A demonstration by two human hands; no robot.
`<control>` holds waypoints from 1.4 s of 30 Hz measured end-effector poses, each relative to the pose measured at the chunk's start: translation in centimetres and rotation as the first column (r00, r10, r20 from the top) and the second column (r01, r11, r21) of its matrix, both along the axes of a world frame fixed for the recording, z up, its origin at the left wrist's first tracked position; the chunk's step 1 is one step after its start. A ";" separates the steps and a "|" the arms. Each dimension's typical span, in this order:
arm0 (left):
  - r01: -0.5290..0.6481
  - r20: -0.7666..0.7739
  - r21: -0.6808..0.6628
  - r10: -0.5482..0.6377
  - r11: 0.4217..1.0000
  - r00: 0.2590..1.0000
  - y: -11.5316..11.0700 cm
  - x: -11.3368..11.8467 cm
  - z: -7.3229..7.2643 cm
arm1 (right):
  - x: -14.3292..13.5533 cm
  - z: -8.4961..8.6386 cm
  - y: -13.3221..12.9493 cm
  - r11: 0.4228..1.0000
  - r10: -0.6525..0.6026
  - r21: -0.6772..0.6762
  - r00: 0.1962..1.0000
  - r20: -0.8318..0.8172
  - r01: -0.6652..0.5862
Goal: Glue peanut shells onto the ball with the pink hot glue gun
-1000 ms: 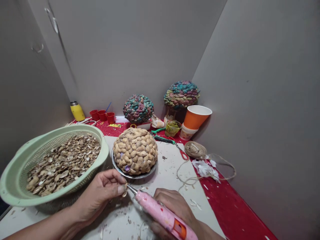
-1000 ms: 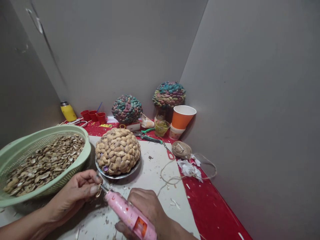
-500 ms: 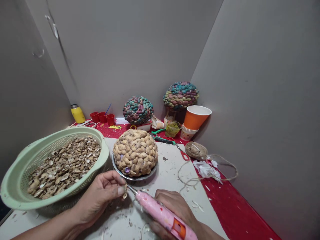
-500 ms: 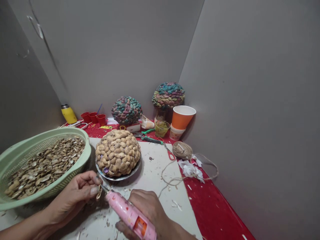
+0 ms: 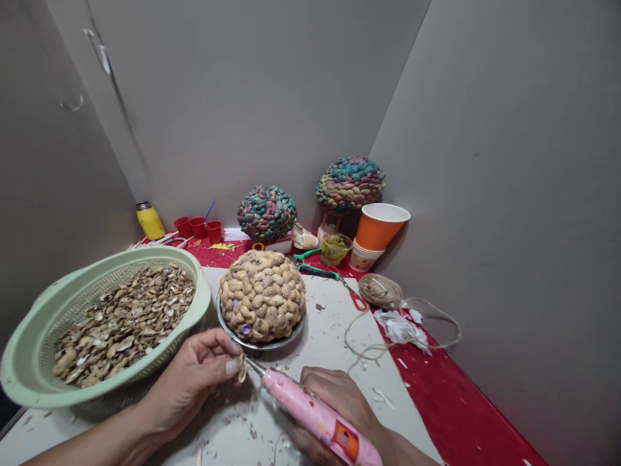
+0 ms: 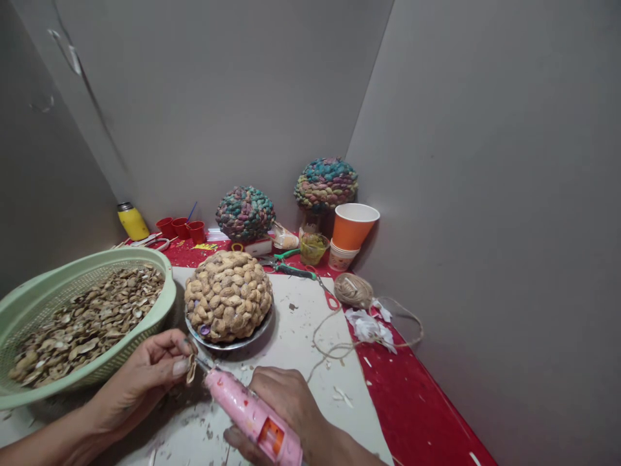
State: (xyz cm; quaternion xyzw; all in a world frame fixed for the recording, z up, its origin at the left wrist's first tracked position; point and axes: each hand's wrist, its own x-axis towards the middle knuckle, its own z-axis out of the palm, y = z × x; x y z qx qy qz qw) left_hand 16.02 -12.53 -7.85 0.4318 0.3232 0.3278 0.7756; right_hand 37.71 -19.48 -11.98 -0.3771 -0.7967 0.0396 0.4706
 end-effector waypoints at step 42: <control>-0.036 0.076 0.019 0.034 0.999 0.997 0.2 -0.1 -0.1 | 0.0 -1.1 0.0 0.996 -0.011 0.093 0.997 0.072 0.004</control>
